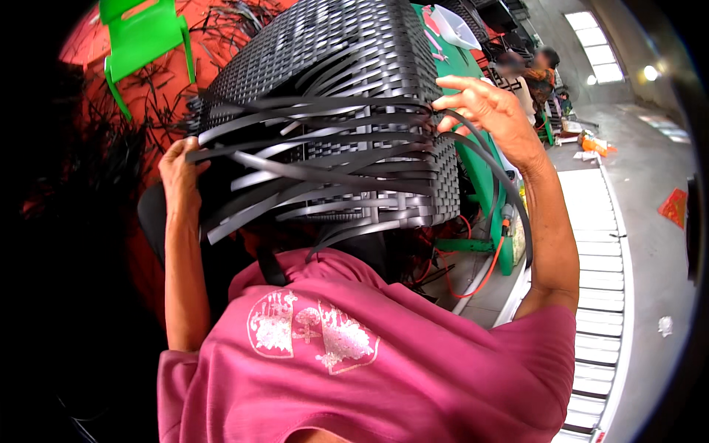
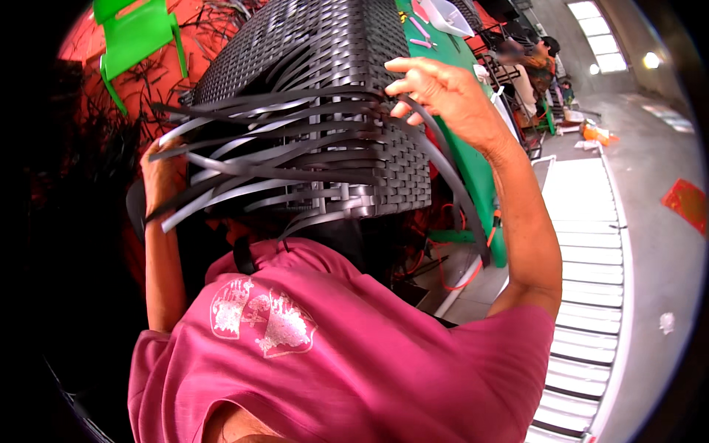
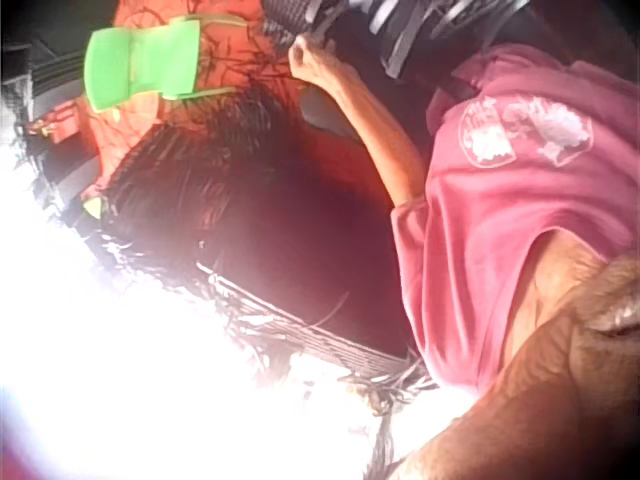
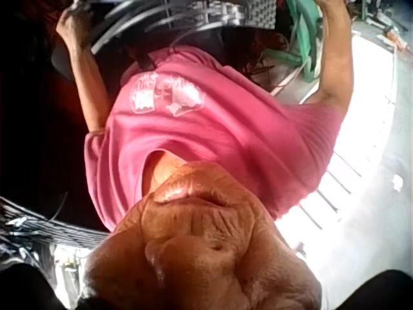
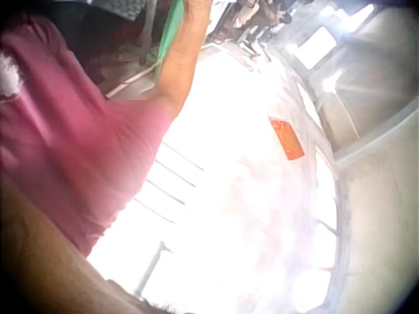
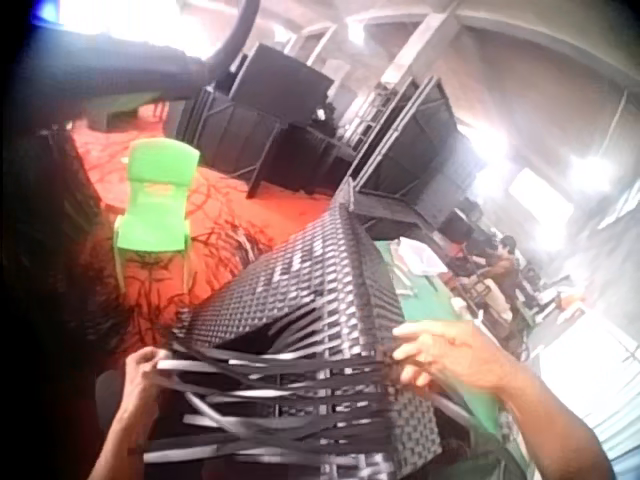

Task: The person weaves black plastic strips into a furniture frame by hand, pulling the strips through the existing weave and tucking the ends into the frame.

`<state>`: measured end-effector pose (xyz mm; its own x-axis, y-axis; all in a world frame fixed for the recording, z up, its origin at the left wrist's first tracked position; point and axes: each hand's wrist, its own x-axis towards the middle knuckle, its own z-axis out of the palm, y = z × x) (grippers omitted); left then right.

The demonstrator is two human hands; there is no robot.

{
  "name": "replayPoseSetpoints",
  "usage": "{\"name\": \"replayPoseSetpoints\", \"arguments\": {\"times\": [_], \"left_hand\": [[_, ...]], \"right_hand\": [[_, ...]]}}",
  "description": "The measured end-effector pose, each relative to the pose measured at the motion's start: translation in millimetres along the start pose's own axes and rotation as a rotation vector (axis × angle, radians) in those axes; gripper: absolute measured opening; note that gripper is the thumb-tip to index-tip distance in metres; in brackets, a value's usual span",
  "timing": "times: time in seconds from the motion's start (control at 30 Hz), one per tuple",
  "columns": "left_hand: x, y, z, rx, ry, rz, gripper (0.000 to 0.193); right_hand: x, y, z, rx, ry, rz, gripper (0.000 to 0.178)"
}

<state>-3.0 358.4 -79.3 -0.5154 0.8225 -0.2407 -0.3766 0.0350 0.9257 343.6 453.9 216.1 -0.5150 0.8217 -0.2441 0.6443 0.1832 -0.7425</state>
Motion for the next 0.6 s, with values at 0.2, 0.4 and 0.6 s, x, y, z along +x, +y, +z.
{"name": "replayPoseSetpoints", "arguments": {"times": [0.2, 0.4, 0.6], "left_hand": [[8.0, 142.3, 11.5, 0.135, 0.083, 0.483, 0.024], [-60.5, 188.2, 135.8, 0.339, -0.581, 0.556, 0.016], [-84.7, 153.1, 197.7, 0.599, -0.715, 0.902, 0.012]], "right_hand": [[1.4, 30.3, -4.3, -0.007, -0.006, -0.174, 0.031], [18.6, 51.2, 6.8, 0.037, 0.130, -0.440, 0.018], [23.4, 51.3, -1.9, 0.547, 0.090, -0.427, 0.010]]}}
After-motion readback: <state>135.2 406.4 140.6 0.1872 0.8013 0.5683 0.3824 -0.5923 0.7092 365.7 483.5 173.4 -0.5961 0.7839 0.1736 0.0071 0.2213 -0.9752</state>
